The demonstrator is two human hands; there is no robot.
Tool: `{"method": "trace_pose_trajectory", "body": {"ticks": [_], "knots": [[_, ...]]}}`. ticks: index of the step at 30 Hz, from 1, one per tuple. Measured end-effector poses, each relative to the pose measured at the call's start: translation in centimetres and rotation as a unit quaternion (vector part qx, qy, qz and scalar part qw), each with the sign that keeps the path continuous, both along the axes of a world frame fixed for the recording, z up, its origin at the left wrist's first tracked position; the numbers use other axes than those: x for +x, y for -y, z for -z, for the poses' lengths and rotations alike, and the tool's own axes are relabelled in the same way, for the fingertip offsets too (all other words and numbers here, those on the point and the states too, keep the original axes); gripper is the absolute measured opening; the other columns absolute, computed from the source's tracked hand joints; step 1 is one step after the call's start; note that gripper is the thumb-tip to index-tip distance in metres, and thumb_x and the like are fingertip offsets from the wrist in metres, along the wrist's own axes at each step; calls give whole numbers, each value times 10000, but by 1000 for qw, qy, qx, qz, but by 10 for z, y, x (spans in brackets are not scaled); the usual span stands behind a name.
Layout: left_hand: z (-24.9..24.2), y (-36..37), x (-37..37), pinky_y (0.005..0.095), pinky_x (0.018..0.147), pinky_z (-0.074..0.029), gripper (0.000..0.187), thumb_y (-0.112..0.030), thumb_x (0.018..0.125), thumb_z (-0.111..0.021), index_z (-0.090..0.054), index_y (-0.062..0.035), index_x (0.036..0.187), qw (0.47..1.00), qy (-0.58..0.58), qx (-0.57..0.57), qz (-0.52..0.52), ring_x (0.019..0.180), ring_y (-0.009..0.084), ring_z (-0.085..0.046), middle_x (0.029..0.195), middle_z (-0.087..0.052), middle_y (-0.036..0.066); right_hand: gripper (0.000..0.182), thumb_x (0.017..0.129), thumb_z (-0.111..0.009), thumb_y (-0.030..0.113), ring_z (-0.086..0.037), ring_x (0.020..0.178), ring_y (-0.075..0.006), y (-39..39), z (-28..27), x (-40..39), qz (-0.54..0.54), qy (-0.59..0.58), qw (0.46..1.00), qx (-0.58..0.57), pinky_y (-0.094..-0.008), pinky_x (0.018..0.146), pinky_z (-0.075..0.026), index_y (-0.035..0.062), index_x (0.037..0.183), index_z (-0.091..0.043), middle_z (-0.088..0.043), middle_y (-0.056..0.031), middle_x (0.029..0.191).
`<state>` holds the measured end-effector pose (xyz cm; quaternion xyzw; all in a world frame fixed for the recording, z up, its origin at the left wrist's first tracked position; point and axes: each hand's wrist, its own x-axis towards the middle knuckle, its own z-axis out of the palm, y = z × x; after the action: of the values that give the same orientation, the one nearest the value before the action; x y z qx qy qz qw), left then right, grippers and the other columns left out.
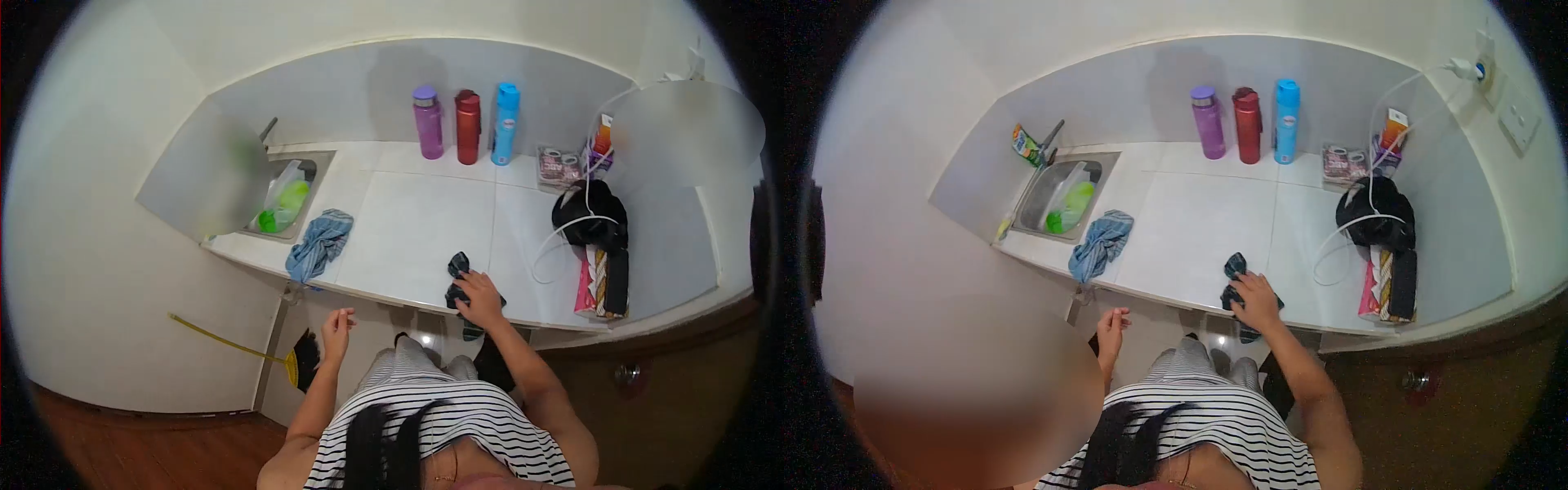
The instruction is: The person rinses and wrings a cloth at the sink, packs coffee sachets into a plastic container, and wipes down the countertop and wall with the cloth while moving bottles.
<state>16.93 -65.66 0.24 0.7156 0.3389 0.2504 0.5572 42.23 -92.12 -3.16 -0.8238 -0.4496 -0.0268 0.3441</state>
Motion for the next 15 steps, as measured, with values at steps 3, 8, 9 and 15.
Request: {"method": "trace_pose_trajectory", "body": {"ticks": [3, 8, 9, 15], "knots": [[-8, -3, 20, 251, 644, -500, 261, -234, 998, -488, -608, -4, 1027, 999, 39, -26, 8, 705, 119, -624, 970, -649, 57, 455, 708, -698, 205, -494, 1207, -342, 5, 6, 29, 23, 7, 1000, 19, -497, 1069, -343, 79, 1141, -632, -573, -131, 1265], [5, -33, 43, 252, 629, -516, 212, -195, 987, -515, -531, 6, 1052, 996, 85, -36, 16, 719, 130, -635, 1011, -647, 87, 449, 769, -654, 230, -465, 1226, -344, -26, 17, 73, 348, 36, 936, -50, -493, 1082, -292, 42, 1174, -608, -558, -183, 1275], [7, -42, 46, 248, 626, -516, 207, -183, 982, -521, -500, 5, 1065, 995, 96, -31, 16, 718, 131, -634, 1013, -645, 99, 472, 779, -641, 245, -461, 1236, -344, -44, 20, 67, 383, 41, 921, -62, -497, 1097, -265, 39, 1201, -592, -549, -182, 1287], [5, -118, 78, 306, 793, -472, 296, -161, 949, -554, -433, -7, 1172, 993, 106, 36, 38, 897, 203, -586, 1122, -583, 144, 399, 670, -719, 148, -544, 1100, -351, -186, -17, -44, -58, 13, 998, 6, -457, 991, -405, 54, 1049, -638, -604, -150, 1148]]}}
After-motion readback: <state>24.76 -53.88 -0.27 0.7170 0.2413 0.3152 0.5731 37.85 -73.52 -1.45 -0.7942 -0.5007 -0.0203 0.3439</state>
